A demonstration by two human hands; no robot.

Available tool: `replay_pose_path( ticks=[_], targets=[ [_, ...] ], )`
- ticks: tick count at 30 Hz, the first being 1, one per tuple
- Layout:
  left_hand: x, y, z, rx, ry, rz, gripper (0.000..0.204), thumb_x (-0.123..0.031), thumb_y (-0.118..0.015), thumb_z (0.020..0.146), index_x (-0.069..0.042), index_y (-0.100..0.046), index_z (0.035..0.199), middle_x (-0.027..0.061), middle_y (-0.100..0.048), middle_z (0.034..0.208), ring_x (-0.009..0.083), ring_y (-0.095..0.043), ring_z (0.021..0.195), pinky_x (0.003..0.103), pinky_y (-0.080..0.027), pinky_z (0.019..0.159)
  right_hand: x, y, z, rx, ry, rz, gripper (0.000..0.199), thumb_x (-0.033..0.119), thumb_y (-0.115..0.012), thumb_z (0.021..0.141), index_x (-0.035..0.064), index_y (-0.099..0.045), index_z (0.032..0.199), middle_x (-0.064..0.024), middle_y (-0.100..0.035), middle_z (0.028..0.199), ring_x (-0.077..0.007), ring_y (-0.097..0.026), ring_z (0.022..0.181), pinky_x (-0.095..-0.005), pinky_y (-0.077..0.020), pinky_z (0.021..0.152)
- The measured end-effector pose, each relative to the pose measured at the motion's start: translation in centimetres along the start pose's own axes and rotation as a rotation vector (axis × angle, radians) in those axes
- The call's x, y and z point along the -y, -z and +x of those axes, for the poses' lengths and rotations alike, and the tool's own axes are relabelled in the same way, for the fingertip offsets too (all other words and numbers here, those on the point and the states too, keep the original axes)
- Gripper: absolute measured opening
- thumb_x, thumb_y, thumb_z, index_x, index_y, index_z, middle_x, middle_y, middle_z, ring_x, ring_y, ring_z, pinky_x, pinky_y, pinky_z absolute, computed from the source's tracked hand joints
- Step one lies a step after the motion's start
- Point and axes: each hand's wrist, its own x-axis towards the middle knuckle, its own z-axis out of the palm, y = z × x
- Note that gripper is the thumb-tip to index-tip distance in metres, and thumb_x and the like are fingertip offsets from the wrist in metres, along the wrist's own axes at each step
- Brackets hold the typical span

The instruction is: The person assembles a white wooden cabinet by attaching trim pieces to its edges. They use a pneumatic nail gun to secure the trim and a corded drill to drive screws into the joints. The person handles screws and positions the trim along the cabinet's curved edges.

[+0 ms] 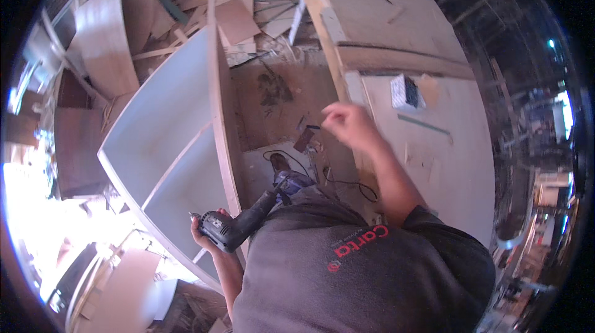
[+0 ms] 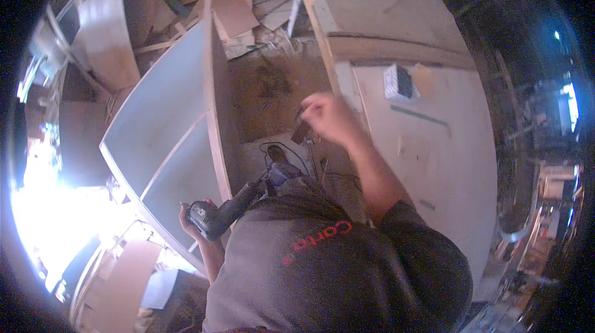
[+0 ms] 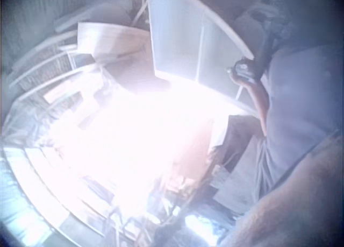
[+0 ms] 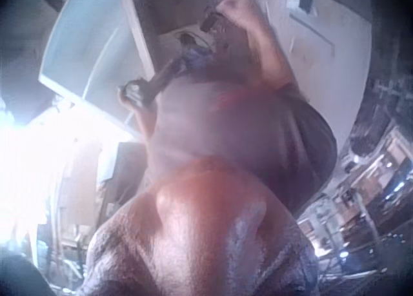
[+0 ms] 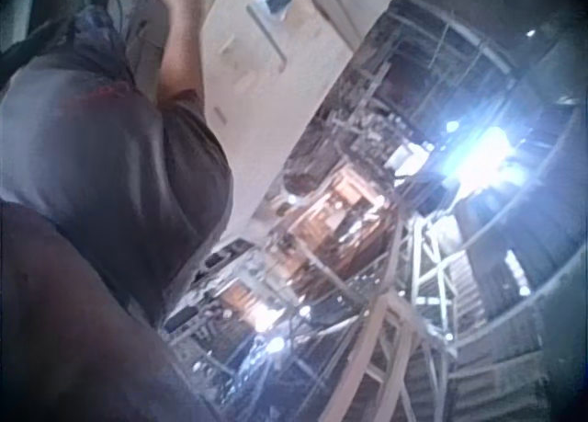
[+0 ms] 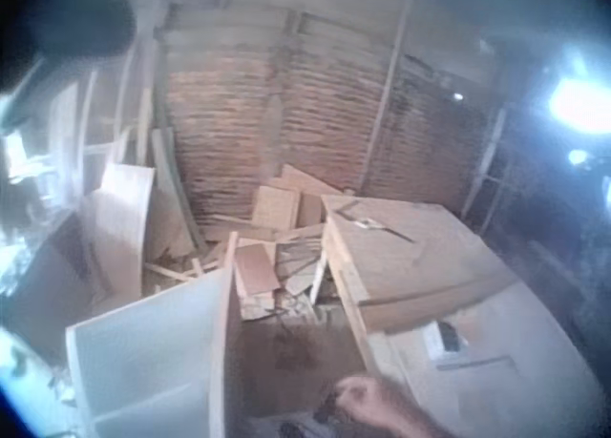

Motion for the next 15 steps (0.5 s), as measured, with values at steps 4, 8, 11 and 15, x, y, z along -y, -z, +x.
replay_pose_path(
  ticks=[4, 8, 11, 15],
  targets=[
    [0.1, -1.8, 0.2, -0.091, -0.091, 0.09, 0.067, -0.055, -0.058, 0.09, 0.011, -0.065, 0.101, 0.0238, -0.07, 0.089, 0.0376, -0.07, 0.084, 0.045, -0.06, 0.08, -11.6, 12.7, -0.4, -0.668, -0.218, -0.517, 0.011, 0.014, -0.073, 0.089, 0.0065, -0.078, 0.094, -0.0118, -0.076, 0.087, -0.0251, -0.074, 0.081, -0.0366, -0.0565, 0.075],
    [0.3, -3.9, -0.5, -0.107, -0.087, 0.145, 0.065, -0.053, -0.058, 0.091, 0.01, -0.064, 0.102, 0.0235, -0.071, 0.089, 0.0374, -0.071, 0.082, 0.046, -0.061, 0.079, -25.3, 20.3, 0.8, -0.581, -0.253, -0.743, 0.018, 0.022, -0.068, 0.088, 0.0109, -0.08, 0.094, -0.0201, -0.075, 0.098, -0.0385, -0.072, 0.095, -0.0489, -0.0555, 0.086],
    [0.5, -4.8, -0.3, -0.188, -0.21, 0.224, 0.061, -0.051, -0.06, 0.09, 0.008, -0.065, 0.103, 0.0232, -0.071, 0.09, 0.0374, -0.072, 0.079, 0.048, -0.062, 0.074, -33.0, 22.4, 3.3, -0.29, -0.224, -1.12, 0.015, 0.018, -0.068, 0.091, 0.0068, -0.077, 0.095, -0.0177, -0.075, 0.099, -0.0397, -0.071, 0.093, -0.0495, -0.0543, 0.084],
    [1.4, -4.3, -0.3, -0.205, -0.121, 0.085, 0.051, -0.045, -0.065, 0.088, 0.004, -0.065, 0.102, 0.0203, -0.071, 0.087, 0.0361, -0.073, 0.079, 0.047, -0.062, 0.073, -37.2, 23.8, 5.3, -0.016, -0.696, -1.149, 0.048, 0.038, -0.058, 0.099, 0.0003, -0.069, 0.126, -0.0252, -0.071, 0.123, -0.0409, -0.067, 0.116, -0.0508, -0.0513, 0.096]
  ],
)
